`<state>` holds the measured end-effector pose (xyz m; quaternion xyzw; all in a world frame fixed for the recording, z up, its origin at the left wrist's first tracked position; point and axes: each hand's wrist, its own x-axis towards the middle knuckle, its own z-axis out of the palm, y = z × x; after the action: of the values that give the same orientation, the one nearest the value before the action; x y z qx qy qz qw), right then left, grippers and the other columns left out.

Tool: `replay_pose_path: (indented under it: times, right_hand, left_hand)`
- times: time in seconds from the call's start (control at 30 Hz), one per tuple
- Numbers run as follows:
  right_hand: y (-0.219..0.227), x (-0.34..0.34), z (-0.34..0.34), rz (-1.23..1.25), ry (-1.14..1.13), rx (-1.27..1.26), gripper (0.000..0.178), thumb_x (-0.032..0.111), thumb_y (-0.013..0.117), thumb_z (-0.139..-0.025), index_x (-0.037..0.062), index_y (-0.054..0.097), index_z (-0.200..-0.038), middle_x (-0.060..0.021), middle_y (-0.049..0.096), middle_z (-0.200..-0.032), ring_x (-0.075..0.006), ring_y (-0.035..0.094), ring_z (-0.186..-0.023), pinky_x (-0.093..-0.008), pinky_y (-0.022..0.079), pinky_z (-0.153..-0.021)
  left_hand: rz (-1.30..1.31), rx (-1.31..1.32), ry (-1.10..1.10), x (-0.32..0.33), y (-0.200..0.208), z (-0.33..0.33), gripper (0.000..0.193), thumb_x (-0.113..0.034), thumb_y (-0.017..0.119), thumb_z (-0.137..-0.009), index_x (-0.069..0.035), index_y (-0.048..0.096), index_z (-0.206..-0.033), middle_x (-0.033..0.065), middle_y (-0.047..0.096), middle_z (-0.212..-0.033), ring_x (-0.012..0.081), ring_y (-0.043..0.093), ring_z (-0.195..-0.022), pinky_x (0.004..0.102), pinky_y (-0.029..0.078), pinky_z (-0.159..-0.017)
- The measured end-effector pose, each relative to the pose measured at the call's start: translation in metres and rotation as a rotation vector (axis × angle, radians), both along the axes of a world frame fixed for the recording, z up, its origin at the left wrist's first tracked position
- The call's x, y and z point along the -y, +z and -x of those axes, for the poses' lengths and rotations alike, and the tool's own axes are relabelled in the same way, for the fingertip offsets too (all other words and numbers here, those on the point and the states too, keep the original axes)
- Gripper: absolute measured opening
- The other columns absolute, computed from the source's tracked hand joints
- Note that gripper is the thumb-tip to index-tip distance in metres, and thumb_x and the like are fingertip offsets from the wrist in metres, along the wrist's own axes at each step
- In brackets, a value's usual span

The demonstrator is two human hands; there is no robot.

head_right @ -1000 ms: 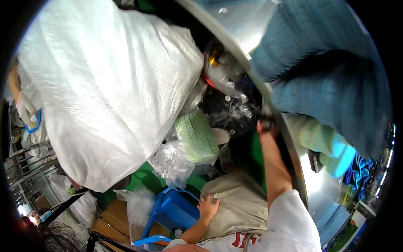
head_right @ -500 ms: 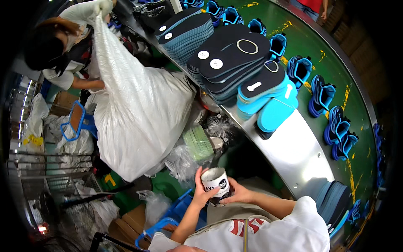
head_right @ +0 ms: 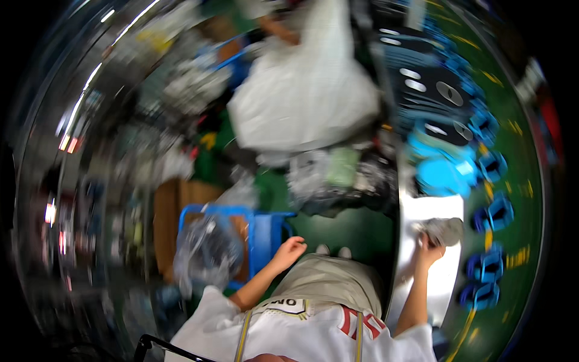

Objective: The person organizes footwear insoles by hand and inserts them into shoes on an assembly line conveyor, then moves to a cardboard box to organize more insoles.

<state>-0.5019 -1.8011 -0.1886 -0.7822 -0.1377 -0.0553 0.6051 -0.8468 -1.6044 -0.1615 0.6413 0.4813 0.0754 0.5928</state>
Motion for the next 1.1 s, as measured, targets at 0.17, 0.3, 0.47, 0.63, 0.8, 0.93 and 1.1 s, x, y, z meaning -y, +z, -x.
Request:
replay_pose_path:
  times: [0.17, 0.3, 0.47, 0.63, 0.8, 0.93, 1.1]
  right_hand:
    - [-0.012, 0.017, 0.001, 0.549, -0.132, 0.0, 0.061, 0.039, 0.069, -0.064, -0.0089, 0.048, -0.094, -0.0207, 0.057, -0.088, -0.0297, 0.056, -0.077, -0.0386, 0.045, -0.071]
    - [-0.047, 0.032, -0.022, 0.968, -0.154, 0.265, 0.074, 0.057, 0.058, -0.062, -0.0023, 0.045, -0.104, -0.0184, 0.056, -0.093, -0.0333, 0.052, -0.087, -0.0408, 0.039, -0.077]
    - [-0.056, -0.043, 0.019, 0.902, 0.126, 0.478, 0.066, 0.047, 0.058, -0.065, -0.0014, 0.044, -0.107, -0.0194, 0.052, -0.099, -0.0339, 0.048, -0.093, -0.0413, 0.036, -0.081]
    - [-0.076, -0.081, 0.12, 0.784, 0.373, 0.62, 0.057, 0.035, 0.058, -0.067, 0.0001, 0.043, -0.11, -0.0206, 0.047, -0.106, -0.0346, 0.043, -0.1, -0.0416, 0.033, -0.086]
    - [-0.078, -0.055, 0.223, 0.726, 0.52, 0.71, 0.051, 0.023, 0.059, -0.07, 0.0015, 0.042, -0.114, -0.0218, 0.041, -0.114, -0.0354, 0.037, -0.107, -0.042, 0.03, -0.091]
    - [-0.019, -0.114, 0.328, 0.433, 0.706, 0.859, 0.042, 0.013, 0.054, -0.074, -0.004, 0.044, -0.111, -0.0222, 0.043, -0.114, -0.0348, 0.038, -0.108, -0.0409, 0.03, -0.091]
    - [0.127, -0.209, 0.536, 0.161, 1.085, 0.713, 0.029, 0.005, 0.049, -0.08, -0.0019, 0.046, -0.108, -0.0153, 0.046, -0.11, -0.0242, 0.046, -0.1, -0.0321, 0.036, -0.086]
  left_hand:
    - [-0.031, -0.504, -0.183, 0.071, -0.055, 0.11, 0.042, -0.04, 0.051, -0.074, -0.005, 0.051, -0.098, 0.0156, 0.057, -0.091, 0.0309, 0.054, -0.084, 0.0372, 0.043, -0.072]
    - [0.098, -0.497, 0.061, 0.143, -0.092, 0.166, 0.037, -0.034, 0.054, -0.068, -0.005, 0.054, -0.091, 0.0167, 0.057, -0.092, 0.031, 0.054, -0.087, 0.0384, 0.042, -0.074]
    - [0.14, -0.398, 0.545, 0.215, -0.112, 0.245, 0.036, -0.033, 0.055, -0.068, -0.004, 0.055, -0.09, 0.0181, 0.057, -0.091, 0.0313, 0.054, -0.085, 0.0373, 0.043, -0.073]
    - [0.319, -0.284, 0.98, 0.266, -0.126, 0.348, 0.036, -0.034, 0.055, -0.068, -0.004, 0.056, -0.087, 0.0187, 0.057, -0.087, 0.0301, 0.055, -0.085, 0.0357, 0.043, -0.07]
    - [0.363, -0.49, 1.034, 0.335, -0.157, 0.476, 0.032, -0.029, 0.053, -0.067, -0.001, 0.057, -0.083, 0.0191, 0.057, -0.083, 0.0289, 0.055, -0.082, 0.0356, 0.042, -0.071]
    - [0.501, -0.465, 1.317, 0.384, -0.177, 0.591, 0.029, -0.025, 0.053, -0.069, -0.007, 0.055, -0.091, 0.0059, 0.057, -0.076, 0.0215, 0.053, -0.064, 0.0349, 0.043, -0.057]
    - [0.502, -0.279, 1.523, 0.344, -0.161, 0.721, 0.028, -0.029, 0.055, -0.073, -0.011, 0.052, -0.094, 0.0016, 0.054, -0.077, 0.0132, 0.049, -0.064, 0.0277, 0.039, -0.054]
